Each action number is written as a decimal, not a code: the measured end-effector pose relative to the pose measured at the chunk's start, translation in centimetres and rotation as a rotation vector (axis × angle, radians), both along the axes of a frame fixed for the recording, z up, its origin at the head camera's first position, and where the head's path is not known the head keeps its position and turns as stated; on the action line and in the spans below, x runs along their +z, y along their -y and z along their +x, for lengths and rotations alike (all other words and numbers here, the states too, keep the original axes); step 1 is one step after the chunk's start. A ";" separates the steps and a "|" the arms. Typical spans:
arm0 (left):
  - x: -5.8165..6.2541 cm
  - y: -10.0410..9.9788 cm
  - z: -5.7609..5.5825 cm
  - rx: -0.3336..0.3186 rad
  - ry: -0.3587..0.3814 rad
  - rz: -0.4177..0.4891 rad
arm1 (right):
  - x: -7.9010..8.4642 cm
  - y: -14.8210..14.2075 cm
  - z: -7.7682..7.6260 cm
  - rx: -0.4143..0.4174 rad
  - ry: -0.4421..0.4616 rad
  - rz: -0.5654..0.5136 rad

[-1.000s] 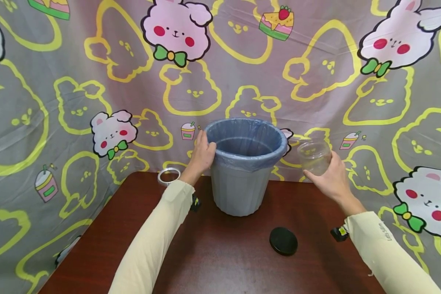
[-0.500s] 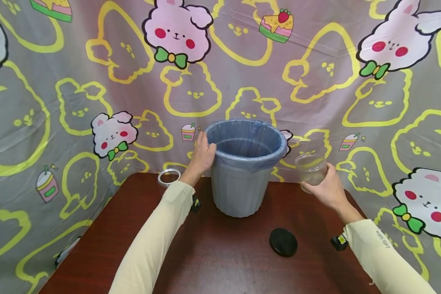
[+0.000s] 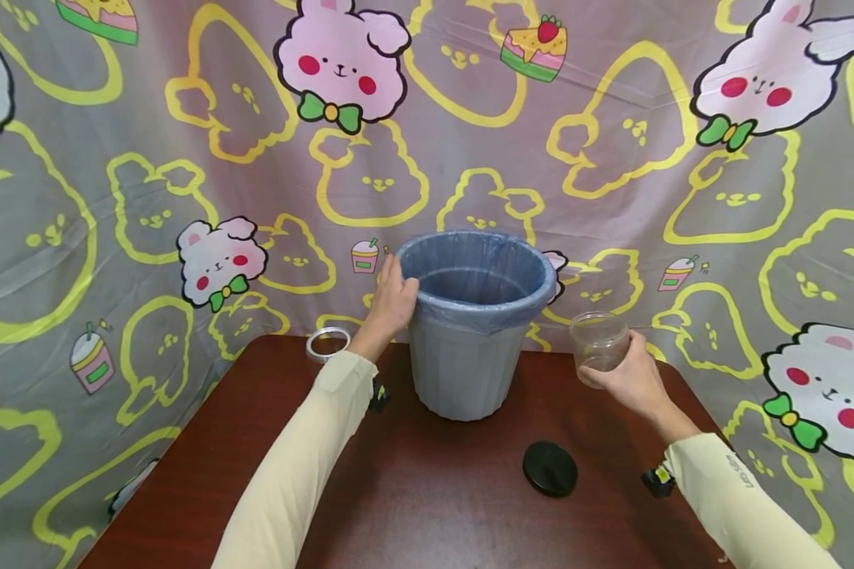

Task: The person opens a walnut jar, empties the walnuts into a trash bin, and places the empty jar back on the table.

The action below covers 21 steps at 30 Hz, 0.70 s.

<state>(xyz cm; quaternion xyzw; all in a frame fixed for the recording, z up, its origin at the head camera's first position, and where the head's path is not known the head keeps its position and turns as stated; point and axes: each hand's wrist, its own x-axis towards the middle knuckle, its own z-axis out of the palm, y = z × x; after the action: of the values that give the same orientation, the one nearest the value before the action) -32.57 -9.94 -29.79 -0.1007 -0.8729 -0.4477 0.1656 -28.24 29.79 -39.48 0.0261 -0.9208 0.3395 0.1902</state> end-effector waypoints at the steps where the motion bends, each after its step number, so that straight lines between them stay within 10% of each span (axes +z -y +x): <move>1: 0.0 0.0 0.0 0.001 0.001 -0.001 | -0.2 -0.1 0.1 0.003 0.011 0.001; 21: 0.0 0.0 0.0 0.001 0.010 -0.005 | -3.5 -0.6 0.6 0.036 0.098 0.010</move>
<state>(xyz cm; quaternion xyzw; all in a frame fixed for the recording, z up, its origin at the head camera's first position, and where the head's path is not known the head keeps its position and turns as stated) -32.54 -9.94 -29.81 -0.0982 -0.8750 -0.4458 0.1613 -27.61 30.39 -42.96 0.0268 -0.9301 0.3391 0.1385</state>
